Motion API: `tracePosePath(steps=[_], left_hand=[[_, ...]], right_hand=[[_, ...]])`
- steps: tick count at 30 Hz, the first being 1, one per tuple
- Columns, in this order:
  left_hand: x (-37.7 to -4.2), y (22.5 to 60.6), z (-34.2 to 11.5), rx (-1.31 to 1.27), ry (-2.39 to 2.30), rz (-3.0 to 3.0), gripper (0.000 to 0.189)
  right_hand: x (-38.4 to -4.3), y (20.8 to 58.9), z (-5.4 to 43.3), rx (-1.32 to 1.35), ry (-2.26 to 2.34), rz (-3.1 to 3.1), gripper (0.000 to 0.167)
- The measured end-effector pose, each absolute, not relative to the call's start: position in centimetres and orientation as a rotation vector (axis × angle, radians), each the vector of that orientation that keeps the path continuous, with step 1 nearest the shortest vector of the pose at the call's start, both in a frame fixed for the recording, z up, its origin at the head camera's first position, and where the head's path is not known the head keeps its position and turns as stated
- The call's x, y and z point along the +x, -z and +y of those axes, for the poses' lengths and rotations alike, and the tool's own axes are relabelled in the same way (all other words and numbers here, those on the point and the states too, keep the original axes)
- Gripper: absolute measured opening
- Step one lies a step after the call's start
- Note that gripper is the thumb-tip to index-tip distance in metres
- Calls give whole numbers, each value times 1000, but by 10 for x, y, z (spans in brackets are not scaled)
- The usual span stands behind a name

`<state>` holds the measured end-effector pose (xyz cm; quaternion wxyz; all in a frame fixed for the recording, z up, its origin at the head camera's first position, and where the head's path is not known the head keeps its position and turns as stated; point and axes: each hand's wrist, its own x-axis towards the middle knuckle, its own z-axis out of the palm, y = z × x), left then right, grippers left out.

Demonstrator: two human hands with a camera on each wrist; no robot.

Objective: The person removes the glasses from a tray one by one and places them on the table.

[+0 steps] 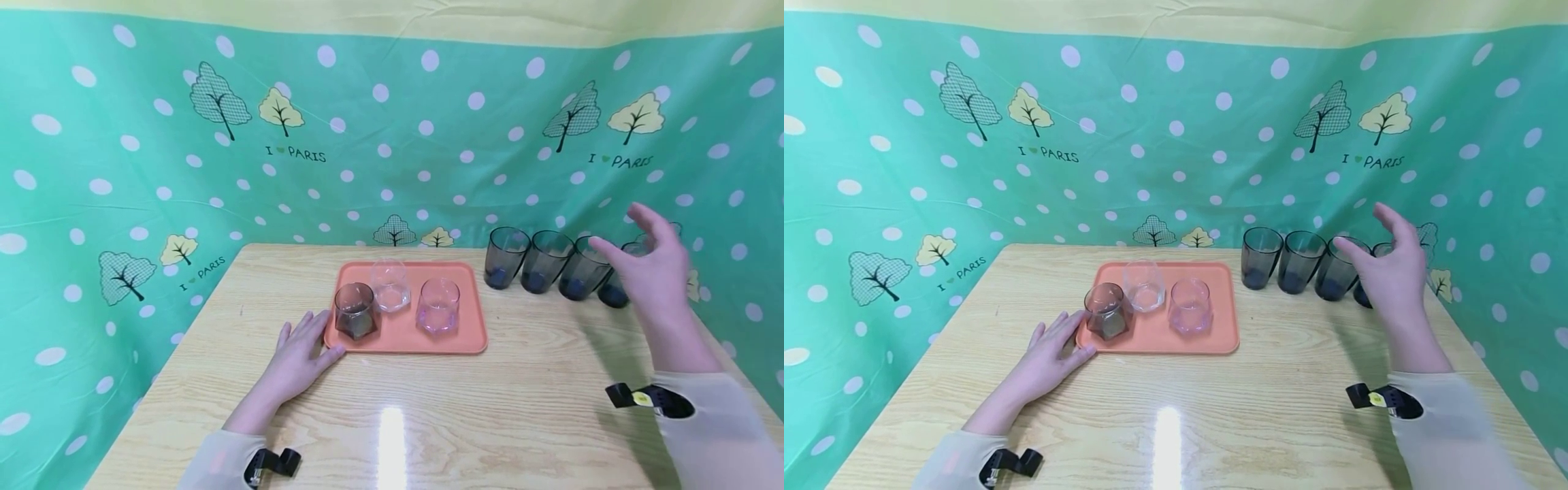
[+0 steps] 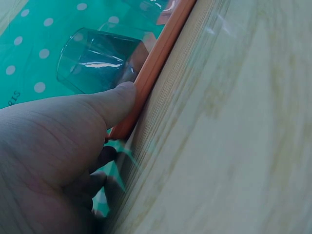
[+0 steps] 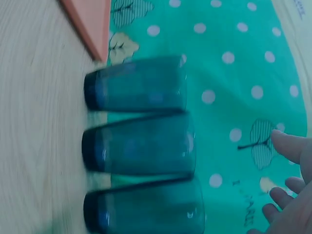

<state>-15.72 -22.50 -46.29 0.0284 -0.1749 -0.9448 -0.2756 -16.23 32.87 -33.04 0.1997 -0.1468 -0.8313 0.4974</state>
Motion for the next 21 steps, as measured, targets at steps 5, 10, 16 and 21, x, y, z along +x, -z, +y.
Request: tracePosePath(steps=[5,10,16,21], left_hand=[[-156,463,-224,-546,861,-2893,80],[-157,464,-225,-547,855,-2897,81],[-157,465,-225,-545,874,-2883,81],[-157,467,-225,-557,876,-2866,80]], right_hand=[[-164,330,310,-347,-1444,-2295,87],[-165,330,291,-282,-1464,-2289,86],[-167,329,268,-204,-1502,-2280,88],[-170,332,251,-152,-1537,-2284,88]])
